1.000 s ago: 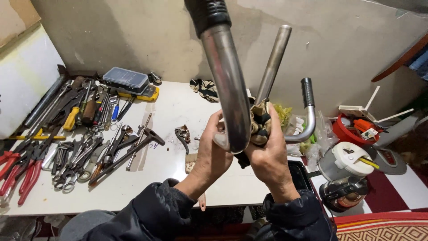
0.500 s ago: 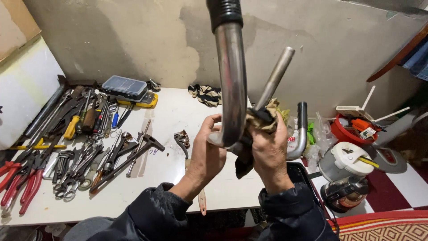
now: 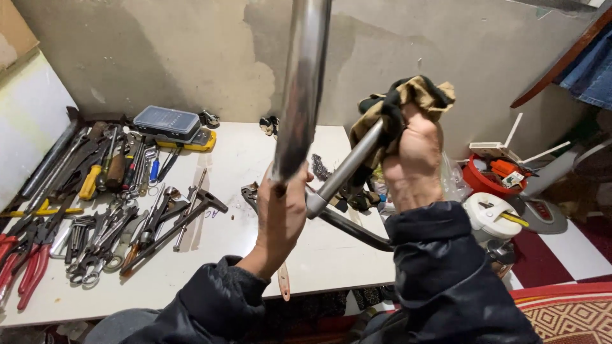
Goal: The person cleans a bicycle handlebar using a cloth. They wipe the metal bar and the black grips, rotating the handlebar to clean different sections. The person also wipes a separate metal tube with the cloth.
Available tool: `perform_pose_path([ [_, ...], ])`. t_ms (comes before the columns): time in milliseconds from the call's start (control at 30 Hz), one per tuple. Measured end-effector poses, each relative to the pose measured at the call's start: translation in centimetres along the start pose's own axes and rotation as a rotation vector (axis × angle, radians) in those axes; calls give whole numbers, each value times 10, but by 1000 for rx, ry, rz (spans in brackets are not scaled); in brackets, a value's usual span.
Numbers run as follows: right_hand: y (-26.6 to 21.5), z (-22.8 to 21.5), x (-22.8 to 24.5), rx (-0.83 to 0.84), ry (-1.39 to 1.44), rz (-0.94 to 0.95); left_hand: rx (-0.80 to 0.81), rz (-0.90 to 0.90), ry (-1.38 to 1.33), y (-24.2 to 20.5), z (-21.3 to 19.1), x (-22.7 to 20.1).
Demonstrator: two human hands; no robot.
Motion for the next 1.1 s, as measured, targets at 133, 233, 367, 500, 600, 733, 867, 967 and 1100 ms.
perform_pose_path([
  [133, -12, -2, -13, -27, -36, -15, -135, -181, -67, 1, -7, -4],
  [233, -32, -9, -17, 145, -138, -1, -197, -189, -126, 10, -5, 14],
  [367, -100, -5, -31, 101, -512, -30, -282, -106, -95, 17, -2, 17],
  [500, -66, -7, -41, 113, -297, 94, -242, -127, -25, 17, -5, 3],
  [600, -37, 5, -23, 157, -135, 52, -209, -134, -21, 13, -6, -4],
  [733, -10, 3, -32, 214, -30, 250, -247, -112, -26, 14, -10, 7],
  [867, -58, 7, -30, 298, -156, 284, -317, -121, -153, 24, -10, 8],
  [967, -57, -22, -61, 334, -287, 471, -313, -127, -201, 30, -10, 5],
  [1100, -61, -26, -64, 349, -387, 372, -380, -122, -229, 31, -12, 0],
])
Point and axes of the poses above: each hand's wrist, its own y-axis towards the middle knuckle, its own z-axis out of the palm, x = y × z, the point moved 5 cm from there along y, towards the middle knuckle, and after that the axes turned 11 degrees about -x, right-handed, at the moved point
